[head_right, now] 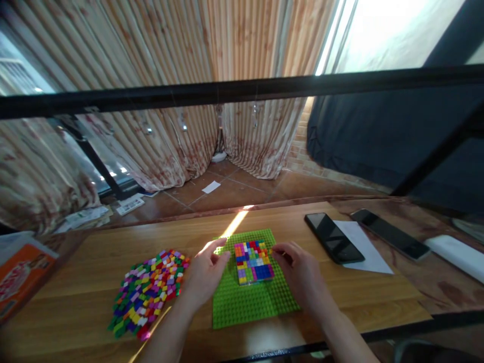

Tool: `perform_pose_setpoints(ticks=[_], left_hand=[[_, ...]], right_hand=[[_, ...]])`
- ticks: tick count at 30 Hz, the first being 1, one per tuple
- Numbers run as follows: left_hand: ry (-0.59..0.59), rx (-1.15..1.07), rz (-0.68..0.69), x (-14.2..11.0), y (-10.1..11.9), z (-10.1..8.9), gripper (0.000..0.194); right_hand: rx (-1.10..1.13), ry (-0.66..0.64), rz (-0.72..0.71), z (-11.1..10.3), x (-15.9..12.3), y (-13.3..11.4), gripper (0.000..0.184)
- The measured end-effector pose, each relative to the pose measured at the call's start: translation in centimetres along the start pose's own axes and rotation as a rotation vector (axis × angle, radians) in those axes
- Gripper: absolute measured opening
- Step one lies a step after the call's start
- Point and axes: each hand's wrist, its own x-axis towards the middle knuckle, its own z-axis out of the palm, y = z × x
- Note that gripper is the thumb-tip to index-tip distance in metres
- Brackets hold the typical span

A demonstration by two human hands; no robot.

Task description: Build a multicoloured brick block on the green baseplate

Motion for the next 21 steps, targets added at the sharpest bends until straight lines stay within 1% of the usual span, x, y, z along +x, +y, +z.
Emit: perform_pose_setpoints(ticks=[3, 7, 12, 16, 19, 21], left_hand=[[-0.053, -0.029, 0.055, -0.1, 0.1, 0.8, 0.043], [-0.112, -0.049, 0.091, -0.2, 0.1, 1.5, 0.051], [-0.150, -0.039, 0.094, -0.3, 0.5, 1.6, 0.067], [-0.159, -0.072, 0.074, -0.3, 0.7, 1.7, 0.070], [-0.168, -0.077, 0.076, -0.3, 0.4, 1.9, 0.070], [-0.179, -0.069, 0.083, -0.3, 0.3, 2.0, 0.069]], right_hand=[[-0.019, -0.035, -0.013, 0.4, 0.2, -0.3, 0.017], [-0.031, -0.048, -0.024, 0.5, 0.3, -0.3, 0.016], [-0.089, -0.054, -0.074, 0.2, 0.2, -0.3, 0.016], [-0.109, -0.066, -0.090, 0.3, 0.1, -0.4, 0.018], [-0.072, -0.049, -0.067, 0.7, 0.2, -0.4, 0.017], [-0.026, -0.028, -0.002, 1.0, 0.3, -0.3, 0.016]])
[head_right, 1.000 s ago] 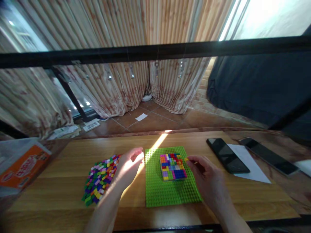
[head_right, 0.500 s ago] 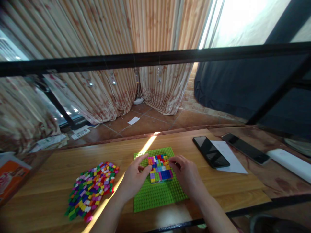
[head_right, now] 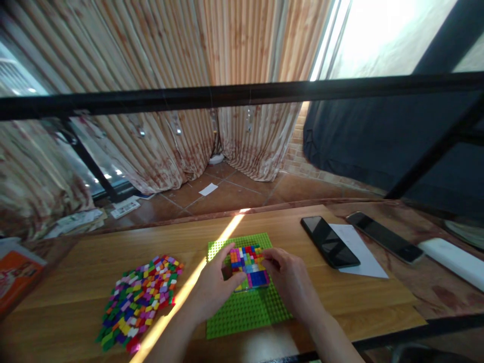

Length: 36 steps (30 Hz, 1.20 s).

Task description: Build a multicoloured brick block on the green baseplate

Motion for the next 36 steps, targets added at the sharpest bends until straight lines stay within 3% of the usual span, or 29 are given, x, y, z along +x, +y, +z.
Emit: perform_pose_setpoints(ticks=[5, 16, 23, 36], left_hand=[[-0.006, 0.009, -0.001, 0.0, 0.1, -0.1, 0.067], [-0.002, 0.013, -0.003, -0.1, 0.5, -0.1, 0.071], [0.009, 0.015, 0.015, -0.1, 0.4, 0.0, 0.068], [0.020, 0.005, 0.010, -0.1, 0.7, 0.0, 0.066]], right_hand=[[0.158, -0.001, 0.145, 0.4, -0.1, 0.4, 0.024], [0.243, 0.016, 0.244, -0.2, -0.1, -0.6, 0.032], [0.490, 0.010, 0.326, 0.7, 0.1, 0.1, 0.033], [0.559, 0.032, 0.324, 0.9, 0.3, 0.1, 0.040]])
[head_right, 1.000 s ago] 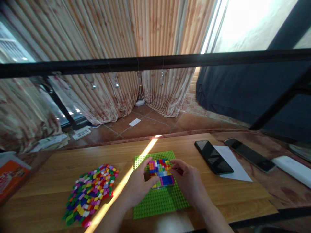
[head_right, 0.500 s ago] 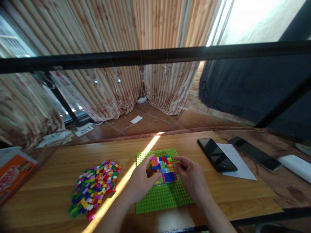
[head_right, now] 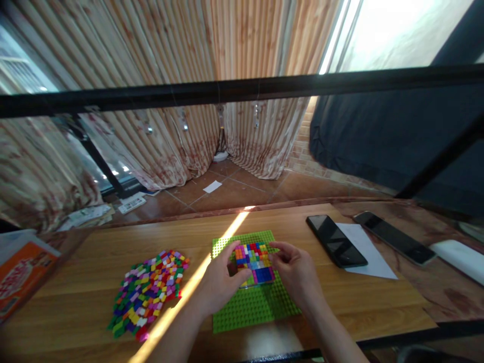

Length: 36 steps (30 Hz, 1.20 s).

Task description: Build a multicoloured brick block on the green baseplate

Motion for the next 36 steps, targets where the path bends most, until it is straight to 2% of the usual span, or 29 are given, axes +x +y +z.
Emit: perform_pose_setpoints(ticks=[7, 12, 14, 21, 28, 36], left_hand=[[-0.004, -0.030, -0.041, -0.3, 0.3, 0.1, 0.068], [-0.038, -0.040, -0.043, -0.7, 0.5, 0.9, 0.066], [-0.048, -0.036, -0.052, -0.8, 0.6, 1.0, 0.066], [-0.051, -0.028, -0.079, -1.3, 0.4, 2.2, 0.072], [-0.094, -0.051, -0.114, -1.5, 0.2, 3.3, 0.074], [0.015, -0.065, -0.109, -1.0, 0.6, 3.3, 0.048]], right_hand=[[0.039, -0.022, 0.045, -0.7, 0.1, -0.3, 0.046], [-0.025, 0.179, 0.031, -2.0, 0.8, -0.6, 0.044], [-0.035, 0.204, 0.026, -2.2, 1.0, -0.4, 0.044], [0.006, 0.137, 0.030, -1.3, 1.1, 0.3, 0.042], [0.184, 0.071, 0.155, -0.7, 0.2, 0.3, 0.043], [0.197, 0.086, 0.124, 0.3, 1.0, -1.1, 0.035]])
